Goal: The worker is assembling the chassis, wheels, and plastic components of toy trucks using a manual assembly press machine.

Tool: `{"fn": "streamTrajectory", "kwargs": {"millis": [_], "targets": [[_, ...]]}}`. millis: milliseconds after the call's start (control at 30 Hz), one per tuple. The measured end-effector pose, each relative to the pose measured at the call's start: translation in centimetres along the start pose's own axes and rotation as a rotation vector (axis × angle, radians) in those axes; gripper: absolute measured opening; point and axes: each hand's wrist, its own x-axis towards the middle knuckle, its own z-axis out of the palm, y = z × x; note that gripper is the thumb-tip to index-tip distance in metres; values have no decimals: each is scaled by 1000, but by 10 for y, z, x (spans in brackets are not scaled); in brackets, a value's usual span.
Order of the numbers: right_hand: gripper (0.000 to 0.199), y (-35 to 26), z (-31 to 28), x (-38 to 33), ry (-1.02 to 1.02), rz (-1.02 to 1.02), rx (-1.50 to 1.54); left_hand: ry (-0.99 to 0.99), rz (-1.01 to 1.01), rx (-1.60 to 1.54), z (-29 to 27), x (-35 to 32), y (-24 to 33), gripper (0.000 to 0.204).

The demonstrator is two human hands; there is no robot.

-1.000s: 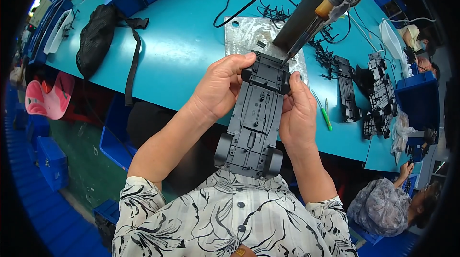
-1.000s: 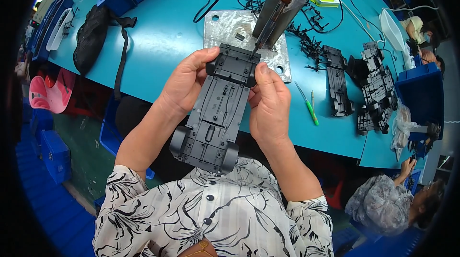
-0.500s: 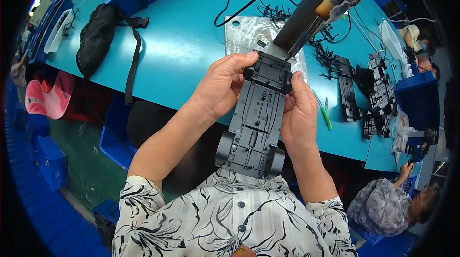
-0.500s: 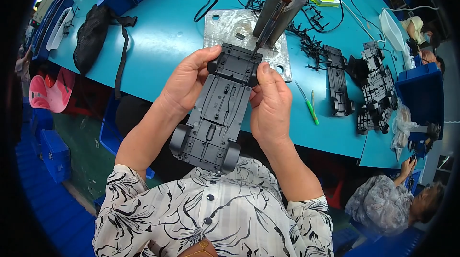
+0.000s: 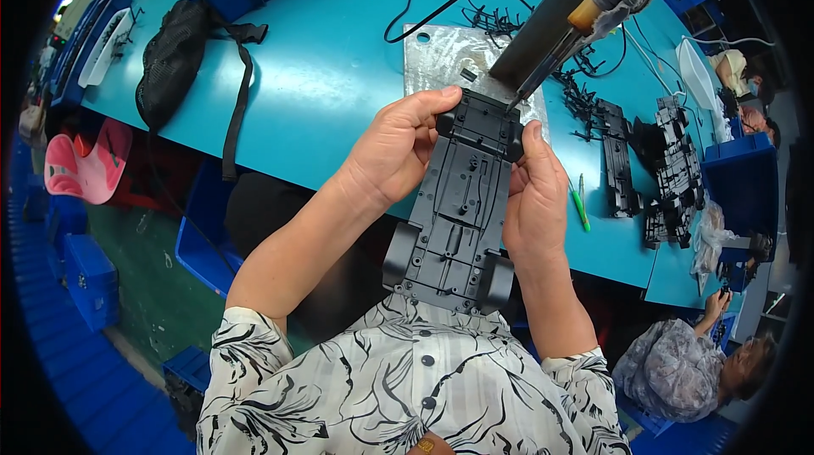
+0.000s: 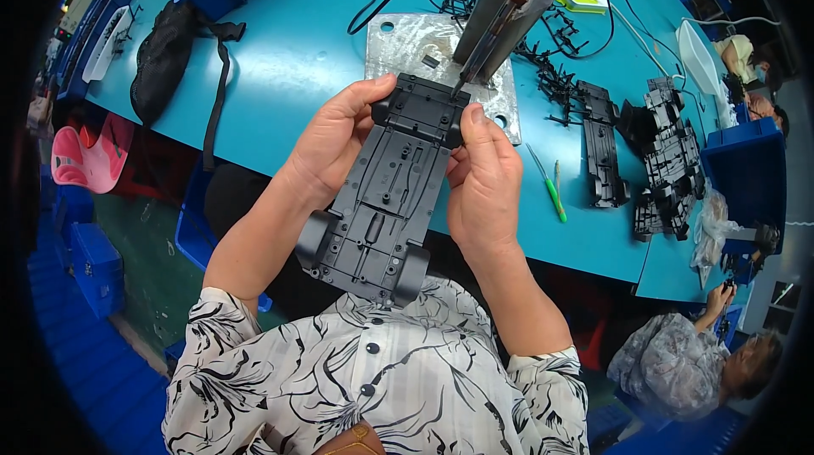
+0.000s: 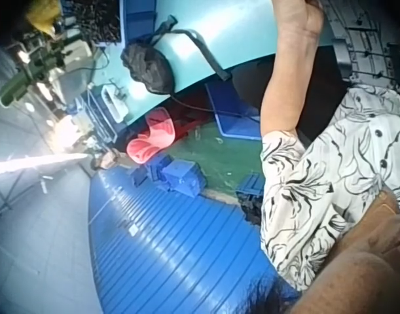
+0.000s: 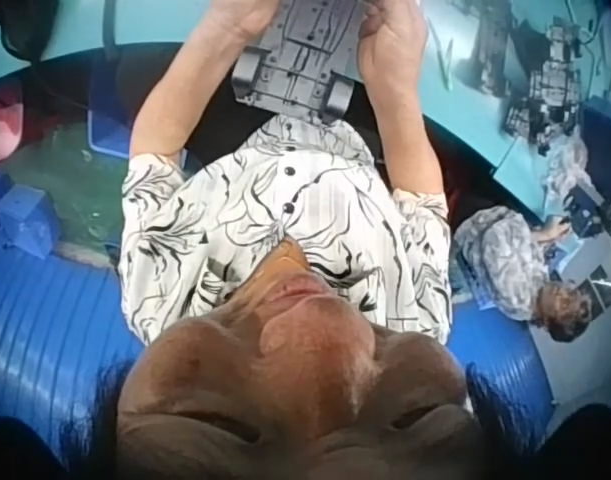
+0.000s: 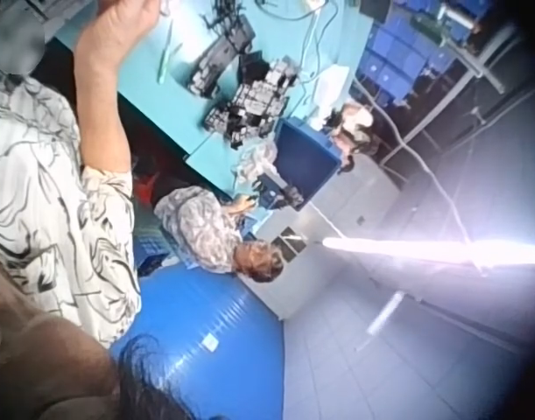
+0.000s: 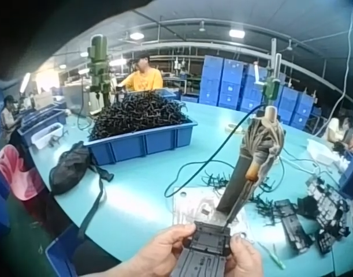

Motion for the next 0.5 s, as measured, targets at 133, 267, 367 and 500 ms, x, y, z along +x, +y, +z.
{"fn": "streamTrajectory", "kwargs": {"millis": [133,267,367,500], "targets": [[30,-1,2,-1,-3,7,-1,-7,-4,-16,-1,1,0,15],[28,-4,8,-2,24,-7,-1,-5,-27,-22,-2,1,0,15],[30,-3,3,-2,-8,7,-2,-17,-20,-27,-2,1,0,15],[29,-3,6,-2,-25,-11,-11,-18,-15,-16,-4,1,1,14]]}}
